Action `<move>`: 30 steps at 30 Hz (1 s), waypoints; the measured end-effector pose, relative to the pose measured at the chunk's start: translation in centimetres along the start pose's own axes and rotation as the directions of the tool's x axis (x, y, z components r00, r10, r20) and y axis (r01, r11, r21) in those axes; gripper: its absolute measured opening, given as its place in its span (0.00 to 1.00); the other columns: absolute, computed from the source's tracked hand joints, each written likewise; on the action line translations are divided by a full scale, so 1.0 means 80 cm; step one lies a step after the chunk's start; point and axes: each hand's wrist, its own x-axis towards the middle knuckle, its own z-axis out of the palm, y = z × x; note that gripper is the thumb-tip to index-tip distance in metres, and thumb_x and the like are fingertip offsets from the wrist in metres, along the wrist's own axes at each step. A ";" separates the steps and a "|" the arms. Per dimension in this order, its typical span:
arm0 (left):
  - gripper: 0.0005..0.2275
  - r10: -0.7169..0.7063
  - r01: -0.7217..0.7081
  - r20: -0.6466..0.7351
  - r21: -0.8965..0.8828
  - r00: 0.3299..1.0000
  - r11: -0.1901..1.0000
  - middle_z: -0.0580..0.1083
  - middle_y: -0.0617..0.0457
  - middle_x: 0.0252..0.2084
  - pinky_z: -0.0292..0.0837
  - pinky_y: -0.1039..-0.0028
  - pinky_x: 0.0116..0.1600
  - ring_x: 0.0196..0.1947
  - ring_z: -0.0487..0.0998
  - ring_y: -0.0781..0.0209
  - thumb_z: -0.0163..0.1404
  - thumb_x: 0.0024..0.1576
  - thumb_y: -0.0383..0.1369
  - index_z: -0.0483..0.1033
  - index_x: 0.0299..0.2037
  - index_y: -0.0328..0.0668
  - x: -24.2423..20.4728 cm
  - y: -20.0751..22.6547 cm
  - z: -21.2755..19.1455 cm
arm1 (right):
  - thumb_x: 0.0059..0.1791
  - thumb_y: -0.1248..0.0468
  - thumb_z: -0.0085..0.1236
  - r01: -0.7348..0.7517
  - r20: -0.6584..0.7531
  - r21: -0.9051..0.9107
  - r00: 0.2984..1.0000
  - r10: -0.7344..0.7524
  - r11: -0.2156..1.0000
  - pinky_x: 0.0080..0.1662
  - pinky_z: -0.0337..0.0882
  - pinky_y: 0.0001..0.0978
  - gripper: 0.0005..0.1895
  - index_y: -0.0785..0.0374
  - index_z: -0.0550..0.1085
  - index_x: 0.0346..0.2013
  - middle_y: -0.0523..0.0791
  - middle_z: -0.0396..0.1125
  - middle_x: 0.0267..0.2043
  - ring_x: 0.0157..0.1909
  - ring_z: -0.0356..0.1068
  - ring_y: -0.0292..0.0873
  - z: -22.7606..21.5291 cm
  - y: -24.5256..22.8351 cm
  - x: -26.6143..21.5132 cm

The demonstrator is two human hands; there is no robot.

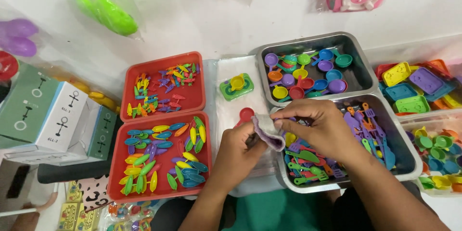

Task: Cleaning small plastic toy components with a cloth and sorting them into various trays and plastic bags.

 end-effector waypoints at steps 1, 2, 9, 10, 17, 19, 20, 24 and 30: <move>0.11 -0.003 0.002 -0.014 -0.085 1.000 0.996 0.82 0.49 0.35 0.73 0.82 0.36 0.32 0.80 0.69 0.56 0.53 0.21 0.79 0.45 0.30 0.000 -0.005 0.003 | 0.42 0.73 0.67 0.060 0.000 -0.055 0.998 -0.060 0.997 0.28 0.64 0.23 0.11 0.63 0.85 0.38 0.43 0.75 0.28 0.26 0.65 0.33 0.000 -0.004 0.001; 0.11 -0.002 0.001 -0.014 -0.084 1.000 0.996 0.82 0.49 0.35 0.73 0.82 0.36 0.32 0.80 0.69 0.56 0.53 0.21 0.79 0.45 0.30 0.001 0.000 0.003 | 0.42 0.73 0.67 0.061 -0.001 -0.055 0.998 -0.061 0.997 0.28 0.64 0.23 0.11 0.63 0.85 0.38 0.43 0.75 0.28 0.26 0.65 0.33 0.000 -0.004 0.001; 0.07 0.054 -0.053 -0.116 0.008 0.992 0.999 0.75 0.56 0.24 0.61 0.79 0.26 0.20 0.65 0.71 0.52 0.58 0.26 0.80 0.43 0.33 0.003 0.014 0.007 | 0.40 0.76 0.59 0.136 0.158 -0.057 0.979 -0.125 0.989 0.29 0.62 0.25 0.14 0.65 0.82 0.39 0.42 0.73 0.33 0.29 0.64 0.35 -0.003 -0.009 0.001; 0.07 0.053 -0.049 -0.128 0.036 0.990 0.998 0.73 0.57 0.23 0.59 0.78 0.25 0.20 0.64 0.71 0.51 0.58 0.26 0.80 0.42 0.35 0.002 0.017 0.007 | 0.41 0.75 0.61 0.122 0.189 -0.049 0.976 -0.110 0.991 0.32 0.64 0.27 0.11 0.66 0.81 0.37 0.41 0.72 0.33 0.30 0.65 0.35 -0.004 -0.010 0.002; 0.14 0.067 -0.050 -0.300 0.064 0.951 0.997 0.65 0.49 0.13 0.67 0.79 0.24 0.21 0.63 0.74 0.52 0.63 0.31 0.72 0.23 0.39 0.006 0.011 0.010 | 0.42 0.76 0.65 -0.120 0.173 0.231 0.982 0.081 0.965 0.35 0.77 0.37 0.13 0.71 0.84 0.41 0.52 0.79 0.27 0.29 0.75 0.42 0.001 0.031 0.000; 0.13 -0.046 0.004 -0.346 -0.122 0.937 0.993 0.69 0.56 0.19 0.73 0.71 0.32 0.28 0.64 0.69 0.48 0.65 0.33 0.75 0.27 0.38 0.006 0.023 0.009 | 0.42 0.77 0.65 -0.124 0.103 0.191 0.989 0.106 0.974 0.33 0.74 0.35 0.09 0.75 0.82 0.36 0.54 0.78 0.25 0.27 0.74 0.43 -0.007 0.027 0.005; 0.13 -0.045 0.002 -0.347 -0.122 0.937 0.993 0.69 0.56 0.19 0.73 0.71 0.32 0.28 0.64 0.69 0.48 0.65 0.33 0.75 0.27 0.38 0.006 0.002 0.003 | 0.42 0.77 0.65 -0.122 0.103 0.190 0.989 0.104 0.974 0.33 0.74 0.35 0.09 0.75 0.82 0.36 0.54 0.78 0.25 0.27 0.74 0.43 -0.011 0.032 0.006; 0.13 -0.195 0.030 -0.445 -0.352 0.874 0.936 0.69 0.57 0.28 0.73 0.74 0.42 0.33 0.69 0.65 0.40 0.68 0.33 0.74 0.32 0.44 0.010 -0.027 -0.011 | 0.44 0.76 0.64 -0.092 -0.047 0.301 0.993 0.111 0.949 0.35 0.72 0.31 0.08 0.74 0.80 0.39 0.51 0.75 0.26 0.29 0.71 0.39 -0.021 0.044 0.007; 0.12 -0.202 0.100 -0.173 -0.469 0.964 0.878 0.73 0.54 0.25 0.70 0.75 0.35 0.27 0.71 0.66 0.45 0.66 0.36 0.77 0.33 0.40 0.005 -0.050 0.012 | 0.46 0.76 0.64 0.014 -0.232 0.350 0.970 0.072 0.937 0.37 0.74 0.29 0.09 0.75 0.78 0.41 0.52 0.75 0.27 0.29 0.73 0.39 0.008 0.032 0.003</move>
